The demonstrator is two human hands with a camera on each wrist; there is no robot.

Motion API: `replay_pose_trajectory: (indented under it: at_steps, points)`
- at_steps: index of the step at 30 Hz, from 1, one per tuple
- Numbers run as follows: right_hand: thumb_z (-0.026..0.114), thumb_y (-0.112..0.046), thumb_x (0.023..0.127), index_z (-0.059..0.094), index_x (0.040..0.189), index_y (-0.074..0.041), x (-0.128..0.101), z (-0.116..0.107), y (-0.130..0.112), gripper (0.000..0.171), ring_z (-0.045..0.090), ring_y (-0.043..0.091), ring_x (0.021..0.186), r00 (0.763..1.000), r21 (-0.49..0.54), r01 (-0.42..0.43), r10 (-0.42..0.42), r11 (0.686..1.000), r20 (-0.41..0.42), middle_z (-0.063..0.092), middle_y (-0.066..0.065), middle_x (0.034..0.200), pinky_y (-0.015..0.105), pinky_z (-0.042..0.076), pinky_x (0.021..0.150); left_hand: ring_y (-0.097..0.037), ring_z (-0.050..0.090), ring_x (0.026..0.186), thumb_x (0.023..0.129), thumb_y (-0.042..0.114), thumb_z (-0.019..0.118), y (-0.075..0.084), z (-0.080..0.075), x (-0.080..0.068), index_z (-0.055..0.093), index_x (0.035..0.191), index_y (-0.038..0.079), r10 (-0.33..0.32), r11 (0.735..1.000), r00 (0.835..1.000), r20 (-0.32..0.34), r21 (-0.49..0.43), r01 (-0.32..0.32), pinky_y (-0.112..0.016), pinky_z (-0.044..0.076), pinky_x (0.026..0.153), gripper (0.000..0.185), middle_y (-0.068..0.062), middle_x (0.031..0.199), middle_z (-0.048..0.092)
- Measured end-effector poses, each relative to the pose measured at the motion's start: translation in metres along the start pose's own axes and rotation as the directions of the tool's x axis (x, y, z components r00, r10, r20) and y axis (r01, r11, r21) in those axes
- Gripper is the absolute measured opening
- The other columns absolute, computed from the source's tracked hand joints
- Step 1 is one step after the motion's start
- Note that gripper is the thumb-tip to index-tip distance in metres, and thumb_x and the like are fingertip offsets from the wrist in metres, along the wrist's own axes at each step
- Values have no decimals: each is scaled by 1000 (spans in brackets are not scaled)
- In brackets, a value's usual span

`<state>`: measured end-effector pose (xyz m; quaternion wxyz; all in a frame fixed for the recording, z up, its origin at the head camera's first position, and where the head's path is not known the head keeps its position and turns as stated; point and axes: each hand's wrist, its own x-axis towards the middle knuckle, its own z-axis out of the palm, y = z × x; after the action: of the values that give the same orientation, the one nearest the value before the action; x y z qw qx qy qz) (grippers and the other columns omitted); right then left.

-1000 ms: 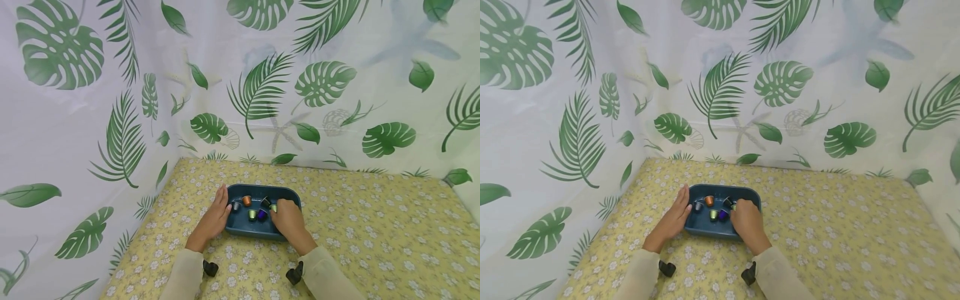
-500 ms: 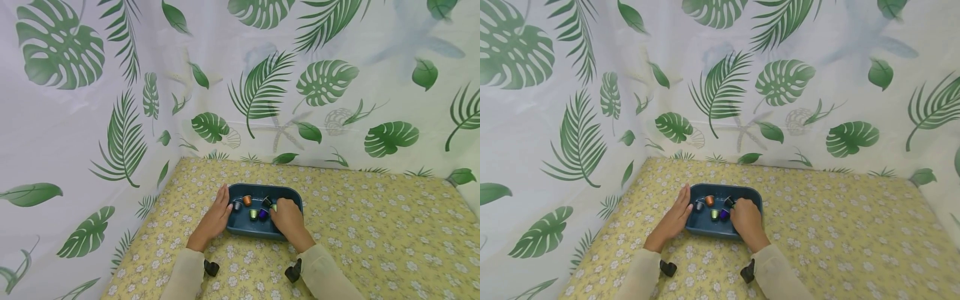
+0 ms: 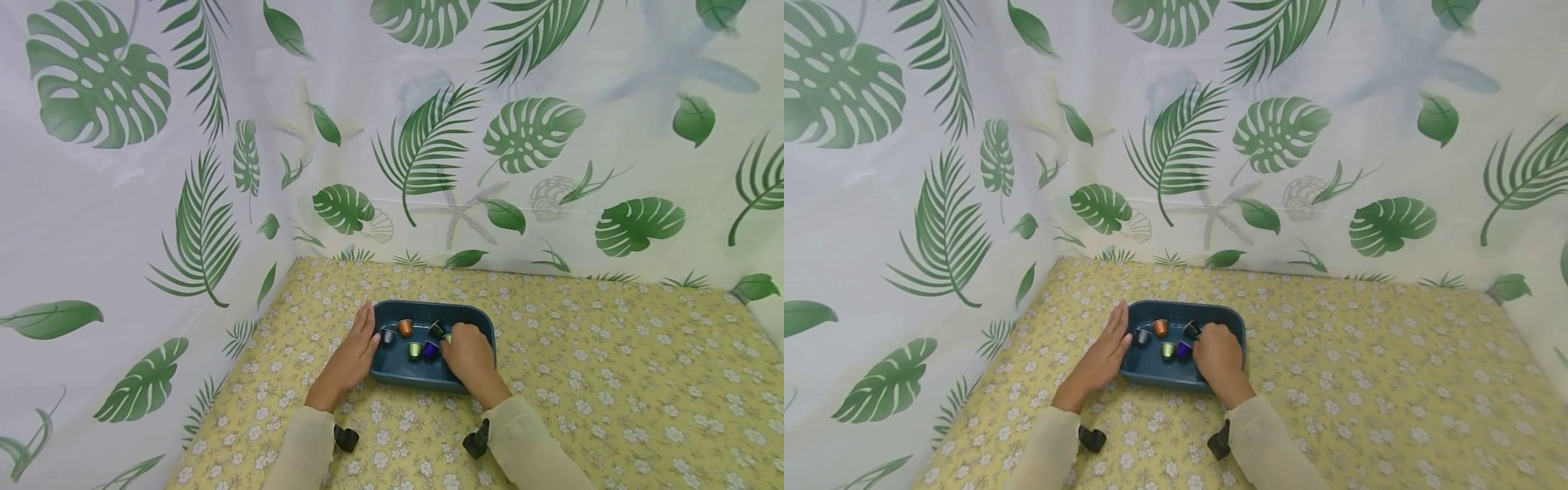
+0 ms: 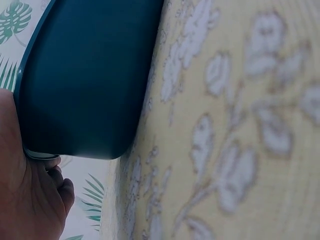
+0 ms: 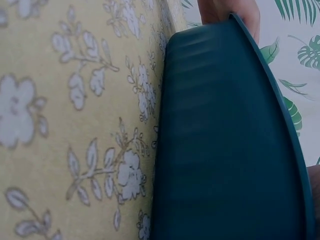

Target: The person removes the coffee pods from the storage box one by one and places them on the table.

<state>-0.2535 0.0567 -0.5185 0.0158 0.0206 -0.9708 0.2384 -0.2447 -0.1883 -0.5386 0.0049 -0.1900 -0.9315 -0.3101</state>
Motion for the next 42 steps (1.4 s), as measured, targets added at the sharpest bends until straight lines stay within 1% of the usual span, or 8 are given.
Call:
replay_pose_trajectory:
  at_steps: [9, 15, 27, 33, 39, 42]
  points:
    - [75, -11, 93, 58, 64, -6, 1, 1, 1, 34, 43, 13, 43, 999, 10, 23, -23, 1000, -47, 40, 0, 52, 26, 30, 41, -28, 1, 157, 114, 28, 32, 1, 1, 1, 2, 164, 8, -5, 1000, 1000, -3, 18, 5, -51, 19, 122, 62, 3, 169, -11]
    - [76, -10, 93, 58, 60, -7, 2, 1, 1, 38, 40, 12, 41, 1000, 18, 10, -9, 1000, -19, 34, -2, 50, 25, 28, 41, -30, 1, 157, 114, 28, 32, 0, 2, 1, 3, 164, 6, 8, 1000, 1000, -5, 15, -8, -51, 19, 122, 62, 1, 169, -11]
    - [77, -10, 92, 60, 65, -5, 0, -1, 1, 31, 43, 12, 42, 1000, 22, 27, -27, 999, -1, 42, 0, 51, 25, 30, 42, -28, 1, 157, 114, 28, 31, -1, 3, 2, 3, 164, 7, 8, 1000, 1000, -8, 7, -8, -51, 19, 122, 61, 2, 169, -11]
    - [78, -9, 91, 64, 73, -3, -4, -6, -1, 24, 49, 15, 47, 999, 23, 53, -53, 998, 6, 51, 5, 60, 26, 35, 45, -21, -1, 156, 114, 28, 32, 1, 3, 1, 1, 164, 9, -13, 1000, 1000, -6, 0, 13, -50, 19, 123, 62, 3, 169, -11]
    - [79, -8, 90, 61, 79, -4, -9, -10, -2, 21, 49, 16, 53, 998, 63, 62, -62, 996, -5, 53, 5, 66, 29, 38, 49, -25, 1, 156, 114, 29, 32, -1, 2, -1, 2, 164, 8, -15, 1000, 1000, -12, -2, 15, -52, 20, 122, 62, 2, 169, -11]
    - [79, -6, 89, 63, 81, -3, -10, -14, 3, 18, 53, 16, 56, 997, 80, 76, -75, 994, -18, 57, 6, 70, 30, 42, 51, -25, 1, 156, 114, 28, 32, 2, 3, 2, 3, 164, 7, -8, 1000, 1000, -15, 10, 8, -52, 21, 122, 62, 1, 170, -11]
